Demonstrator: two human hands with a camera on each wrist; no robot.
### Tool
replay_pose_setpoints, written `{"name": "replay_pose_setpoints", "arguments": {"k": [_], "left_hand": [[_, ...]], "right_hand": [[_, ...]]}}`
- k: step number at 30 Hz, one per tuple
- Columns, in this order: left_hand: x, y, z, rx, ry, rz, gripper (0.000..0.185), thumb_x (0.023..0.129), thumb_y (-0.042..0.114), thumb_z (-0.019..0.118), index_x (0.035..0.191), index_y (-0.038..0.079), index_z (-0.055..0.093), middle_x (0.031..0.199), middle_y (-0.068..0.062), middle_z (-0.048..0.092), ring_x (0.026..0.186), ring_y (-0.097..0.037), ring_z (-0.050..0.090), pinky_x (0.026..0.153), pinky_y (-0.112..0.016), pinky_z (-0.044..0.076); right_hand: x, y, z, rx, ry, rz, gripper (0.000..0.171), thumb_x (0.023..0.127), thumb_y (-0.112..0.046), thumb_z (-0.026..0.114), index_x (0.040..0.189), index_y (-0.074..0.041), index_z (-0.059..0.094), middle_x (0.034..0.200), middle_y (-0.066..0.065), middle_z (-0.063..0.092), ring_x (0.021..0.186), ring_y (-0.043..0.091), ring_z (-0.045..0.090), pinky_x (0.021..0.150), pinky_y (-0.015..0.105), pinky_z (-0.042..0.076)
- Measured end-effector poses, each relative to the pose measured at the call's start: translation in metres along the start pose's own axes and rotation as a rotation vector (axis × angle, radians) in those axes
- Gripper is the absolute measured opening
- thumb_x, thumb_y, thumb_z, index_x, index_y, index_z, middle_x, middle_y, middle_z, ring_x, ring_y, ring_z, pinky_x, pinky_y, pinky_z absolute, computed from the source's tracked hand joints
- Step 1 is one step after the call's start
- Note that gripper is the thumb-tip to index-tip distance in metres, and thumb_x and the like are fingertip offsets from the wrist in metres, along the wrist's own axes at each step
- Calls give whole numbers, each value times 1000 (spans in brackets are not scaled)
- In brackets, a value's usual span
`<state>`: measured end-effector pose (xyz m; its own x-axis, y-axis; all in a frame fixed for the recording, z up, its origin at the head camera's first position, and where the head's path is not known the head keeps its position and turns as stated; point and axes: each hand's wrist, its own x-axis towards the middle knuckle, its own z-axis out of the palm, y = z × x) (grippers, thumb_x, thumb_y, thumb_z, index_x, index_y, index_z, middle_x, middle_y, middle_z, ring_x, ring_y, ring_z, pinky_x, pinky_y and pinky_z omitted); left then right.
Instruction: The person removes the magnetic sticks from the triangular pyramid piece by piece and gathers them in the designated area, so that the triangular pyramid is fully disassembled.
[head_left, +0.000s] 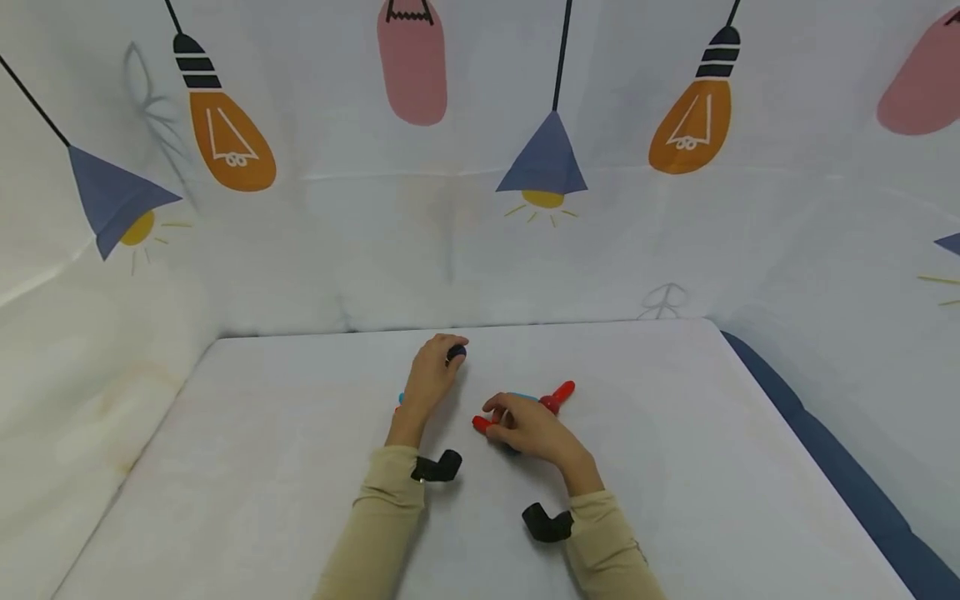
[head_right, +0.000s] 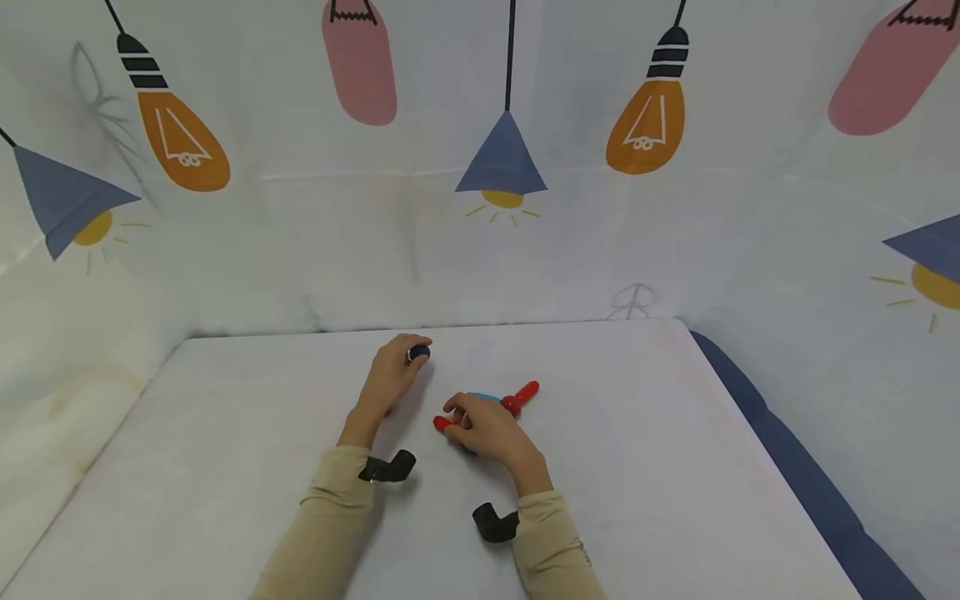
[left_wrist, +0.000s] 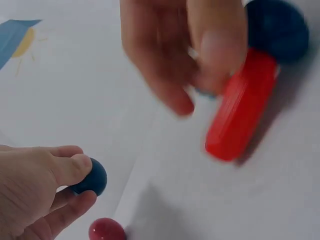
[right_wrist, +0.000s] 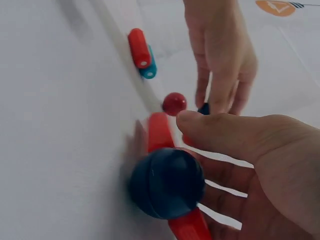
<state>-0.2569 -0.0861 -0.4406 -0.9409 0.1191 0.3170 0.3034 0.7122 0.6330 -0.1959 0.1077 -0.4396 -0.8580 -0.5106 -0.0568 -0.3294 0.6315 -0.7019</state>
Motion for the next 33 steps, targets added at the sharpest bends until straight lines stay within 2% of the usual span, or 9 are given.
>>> {"name": "replay_pose_setpoints", "arguments": {"k": [3,9,12,16,19,22,25,29,33], "left_hand": [[11,-9,-4,84,-52,10,24,88,5,64,112,7,67,118,-12,64,112,-29,59,95,-42,47],[14,-24,0,229,-148,21,24,87,5,64,110,10,68,115,-7,66,108,-25,62,85,-40,52],[13,-25,-1,243,-130,28,24,87,6,65,110,13,68,120,-5,64,110,-24,61,81,-40,54],[7,-16,-9,177,-84,38,24,89,10,64,112,15,66,126,-4,60,107,-23,61,77,-39,54],[-10,-3,-14,21,-115,54,24,91,13,61,115,14,65,125,-5,59,107,-24,60,81,-37,54],[-36,3,-11,-129,-205,84,25,93,15,58,117,13,63,122,-5,61,110,-23,59,89,-37,52],[-61,0,-1,-158,-274,89,28,92,17,60,120,15,62,119,0,63,108,-17,58,92,-36,50],[-84,-7,14,-138,-218,44,30,88,17,66,118,19,64,110,5,65,98,-11,55,88,-31,48],[-92,-13,21,-163,-149,16,24,86,22,69,110,22,67,103,8,65,95,-8,55,85,-27,48]], "right_hand": [[-3,-2,-4,42,-38,-15,28,88,-21,66,114,-12,61,95,-3,62,83,10,57,75,28,49],[-10,-1,-11,53,-134,-42,36,85,-21,70,118,-11,60,105,1,62,100,15,57,89,36,48],[-11,-3,-11,-1,-178,-42,39,83,-20,72,119,-12,60,105,-1,59,99,14,55,88,34,48],[-8,-5,-8,-56,-176,-46,39,83,-19,72,119,-13,60,102,-3,57,96,12,53,85,32,48],[-4,-2,-6,-44,-141,-49,38,84,-20,71,120,-14,60,104,-3,59,99,13,53,89,35,48],[-1,2,-5,-33,-91,-44,36,85,-21,71,119,-16,61,111,-2,61,104,15,53,94,40,47],[0,6,-4,-36,-44,-41,34,85,-21,70,118,-17,61,115,-3,63,108,16,54,97,42,45],[1,9,-2,-38,-9,-50,30,86,-21,69,115,-17,62,113,-2,64,109,18,56,98,43,45],[2,9,1,-30,11,-60,24,86,-21,68,110,-17,64,108,-3,65,110,19,56,103,46,41]]}}
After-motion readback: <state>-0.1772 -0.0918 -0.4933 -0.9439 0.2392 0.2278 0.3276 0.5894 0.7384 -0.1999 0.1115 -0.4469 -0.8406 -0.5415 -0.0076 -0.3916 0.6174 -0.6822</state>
